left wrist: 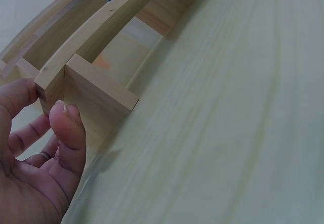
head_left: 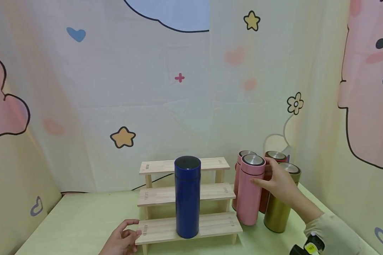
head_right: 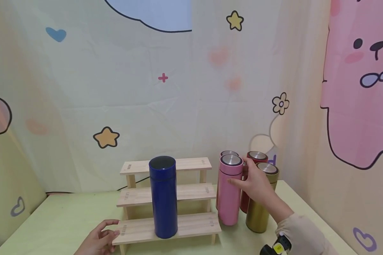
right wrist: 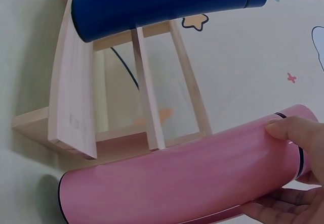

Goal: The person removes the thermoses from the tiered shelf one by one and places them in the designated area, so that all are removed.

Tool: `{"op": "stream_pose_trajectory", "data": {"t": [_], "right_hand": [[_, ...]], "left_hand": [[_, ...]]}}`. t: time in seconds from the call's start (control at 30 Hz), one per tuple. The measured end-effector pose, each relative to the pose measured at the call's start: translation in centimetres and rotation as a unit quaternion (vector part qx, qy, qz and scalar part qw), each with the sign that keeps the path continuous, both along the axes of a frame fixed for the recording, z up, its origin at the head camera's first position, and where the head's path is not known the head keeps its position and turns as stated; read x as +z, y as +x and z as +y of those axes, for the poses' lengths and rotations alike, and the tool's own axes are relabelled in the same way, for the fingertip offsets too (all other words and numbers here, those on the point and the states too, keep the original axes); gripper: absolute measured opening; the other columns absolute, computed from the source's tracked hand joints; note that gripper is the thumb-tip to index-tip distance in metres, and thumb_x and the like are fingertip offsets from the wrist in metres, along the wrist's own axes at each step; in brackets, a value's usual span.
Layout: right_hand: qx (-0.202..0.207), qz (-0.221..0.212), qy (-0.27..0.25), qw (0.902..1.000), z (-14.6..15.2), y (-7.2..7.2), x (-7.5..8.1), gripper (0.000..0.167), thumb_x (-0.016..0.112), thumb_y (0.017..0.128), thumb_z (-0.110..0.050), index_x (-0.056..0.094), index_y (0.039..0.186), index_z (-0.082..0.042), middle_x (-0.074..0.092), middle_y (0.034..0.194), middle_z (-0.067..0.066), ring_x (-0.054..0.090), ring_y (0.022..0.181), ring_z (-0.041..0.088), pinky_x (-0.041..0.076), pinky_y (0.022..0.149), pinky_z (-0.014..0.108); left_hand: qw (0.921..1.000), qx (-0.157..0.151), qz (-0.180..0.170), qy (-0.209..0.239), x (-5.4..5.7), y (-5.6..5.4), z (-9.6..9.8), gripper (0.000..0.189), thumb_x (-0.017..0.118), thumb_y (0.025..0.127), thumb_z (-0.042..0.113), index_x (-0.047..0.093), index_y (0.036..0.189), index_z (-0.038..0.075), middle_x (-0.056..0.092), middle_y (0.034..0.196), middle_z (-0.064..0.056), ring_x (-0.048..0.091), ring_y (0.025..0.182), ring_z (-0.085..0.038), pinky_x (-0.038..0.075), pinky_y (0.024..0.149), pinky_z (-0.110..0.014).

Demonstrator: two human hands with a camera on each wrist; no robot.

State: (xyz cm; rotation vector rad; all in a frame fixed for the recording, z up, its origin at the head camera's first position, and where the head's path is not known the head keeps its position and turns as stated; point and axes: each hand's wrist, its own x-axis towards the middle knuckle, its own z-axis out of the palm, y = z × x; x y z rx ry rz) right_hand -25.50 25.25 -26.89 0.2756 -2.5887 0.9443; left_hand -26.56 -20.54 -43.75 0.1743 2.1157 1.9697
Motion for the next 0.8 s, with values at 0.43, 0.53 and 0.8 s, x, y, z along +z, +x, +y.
{"op": "stream_pose_trajectory", "data": {"t": [0.43,0.53,0.8], "right_hand": [[-0.013,-0.011,-0.004,0.9998,0.0,-0.1,-1.7,0.085,0.076,0.083,-0.032,0.029,0.142,0.008,0.057,0.123,0.028,0.061,0.108,0.04,0.051,0.09,0.051],[-0.013,-0.016,-0.006,0.9998,0.0,-0.1,-1.9,0.085,0.076,0.083,-0.033,0.029,0.142,0.007,0.057,0.124,0.028,0.061,0.109,0.04,0.051,0.09,0.051],[-0.016,-0.031,-0.008,0.9994,-0.2,-0.3,-2.4,0.085,0.075,0.084,-0.034,0.028,0.143,0.006,0.055,0.127,0.029,0.06,0.111,0.042,0.05,0.091,0.053]], "left_hand": [[0.9999,-0.003,-0.004,0.01,-0.1,-0.1,0.0,0.066,0.064,0.093,0.027,0.029,0.139,-0.005,0.058,0.079,0.001,0.056,0.06,-0.012,0.046,0.054,-0.023],[0.9999,-0.003,-0.005,0.011,-0.1,-0.1,-0.1,0.066,0.064,0.093,0.026,0.029,0.139,-0.005,0.058,0.079,0.001,0.056,0.06,-0.012,0.046,0.054,-0.023],[0.9998,-0.001,-0.007,0.018,-0.1,-0.1,0.0,0.065,0.065,0.093,0.025,0.029,0.139,-0.004,0.057,0.079,0.001,0.055,0.06,-0.012,0.045,0.054,-0.023]]}}
